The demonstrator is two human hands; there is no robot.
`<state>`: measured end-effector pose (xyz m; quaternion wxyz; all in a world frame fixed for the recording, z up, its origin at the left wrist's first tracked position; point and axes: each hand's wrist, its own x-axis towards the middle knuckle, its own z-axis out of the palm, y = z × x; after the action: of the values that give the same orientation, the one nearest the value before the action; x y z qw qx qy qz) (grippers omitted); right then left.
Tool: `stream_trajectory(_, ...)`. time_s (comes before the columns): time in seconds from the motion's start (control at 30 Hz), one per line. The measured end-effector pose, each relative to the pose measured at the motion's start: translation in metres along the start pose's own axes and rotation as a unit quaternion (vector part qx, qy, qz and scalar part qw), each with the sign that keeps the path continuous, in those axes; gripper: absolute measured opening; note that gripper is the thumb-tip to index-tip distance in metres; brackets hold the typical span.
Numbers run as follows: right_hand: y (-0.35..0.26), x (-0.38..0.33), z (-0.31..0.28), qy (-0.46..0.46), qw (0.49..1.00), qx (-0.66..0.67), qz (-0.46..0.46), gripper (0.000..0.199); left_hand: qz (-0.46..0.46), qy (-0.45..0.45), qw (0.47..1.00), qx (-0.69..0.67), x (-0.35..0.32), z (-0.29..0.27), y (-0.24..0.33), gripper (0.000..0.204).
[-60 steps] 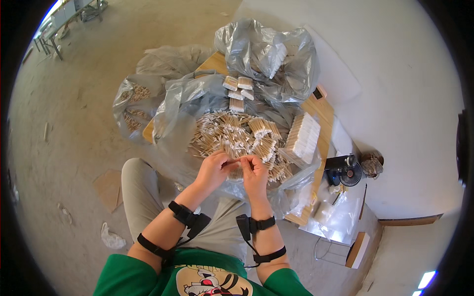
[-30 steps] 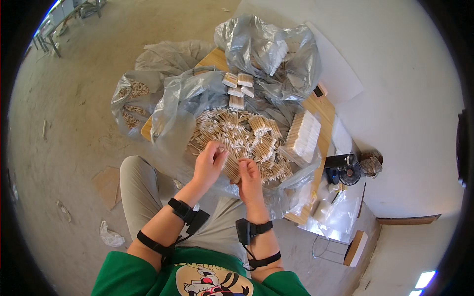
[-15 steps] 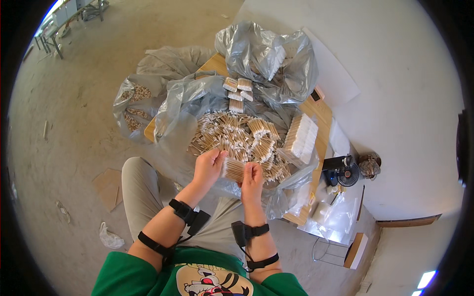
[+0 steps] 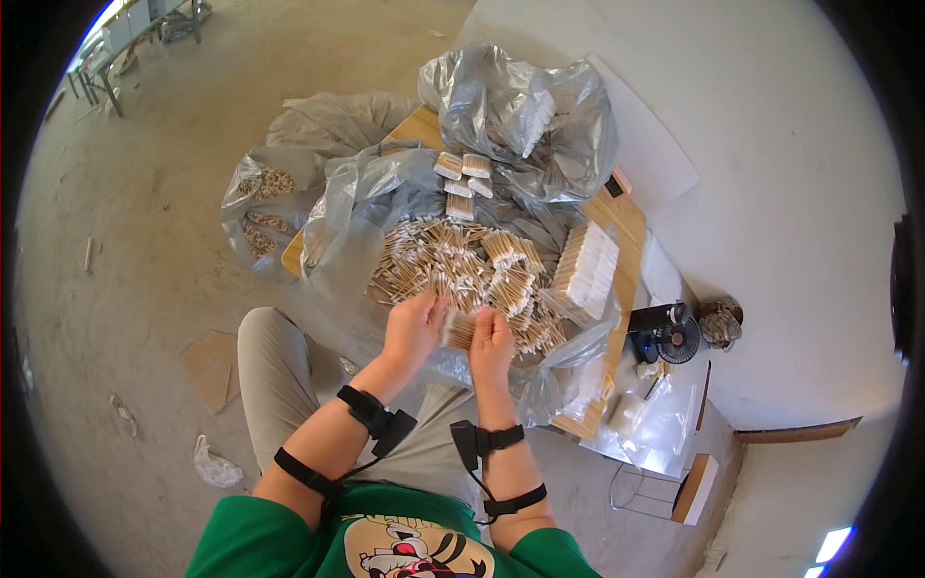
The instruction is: Manually sorting and packaging small components into plastic bags in a factory or warehouse setting.
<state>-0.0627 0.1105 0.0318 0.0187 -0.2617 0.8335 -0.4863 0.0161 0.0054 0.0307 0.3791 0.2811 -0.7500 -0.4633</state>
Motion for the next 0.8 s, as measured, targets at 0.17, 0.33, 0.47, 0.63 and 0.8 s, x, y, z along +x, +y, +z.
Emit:
stream_trajectory(0.17, 0.011, 0.02, -0.012, 0.051, 0.998, -0.025, 0.024, 0.036, -0.024, 0.01, 1.0, 0.018, 0.016, -0.007, -0.026, 0.032)
stream_trajectory(0.33, 0.017, 0.038, -0.01, 0.064, 0.996, -0.053, -0.011, 0.035, -0.017, 0.033, 0.999, 0.037, 0.026, -0.004, -0.036, 0.034)
stream_trajectory(0.47, 0.035, 0.072, -0.028, 0.11, 0.986, -0.124, -0.036, 0.03, -0.048, 0.059, 0.995, 0.068, 0.039, -0.011, -0.044, 0.035)
stream_trajectory(0.63, 0.023, 0.085, -0.03, 0.102, 0.983, -0.091, -0.126, 0.025, -0.039, 0.057, 0.996, 0.053, 0.044, -0.014, -0.035, 0.035)
stream_trajectory(0.8, 0.011, 0.029, -0.004, -0.107, 0.868, 0.431, 0.222, 0.048, 0.146, -0.024, 0.987, 0.065, 0.05, -0.016, 0.016, 0.03)
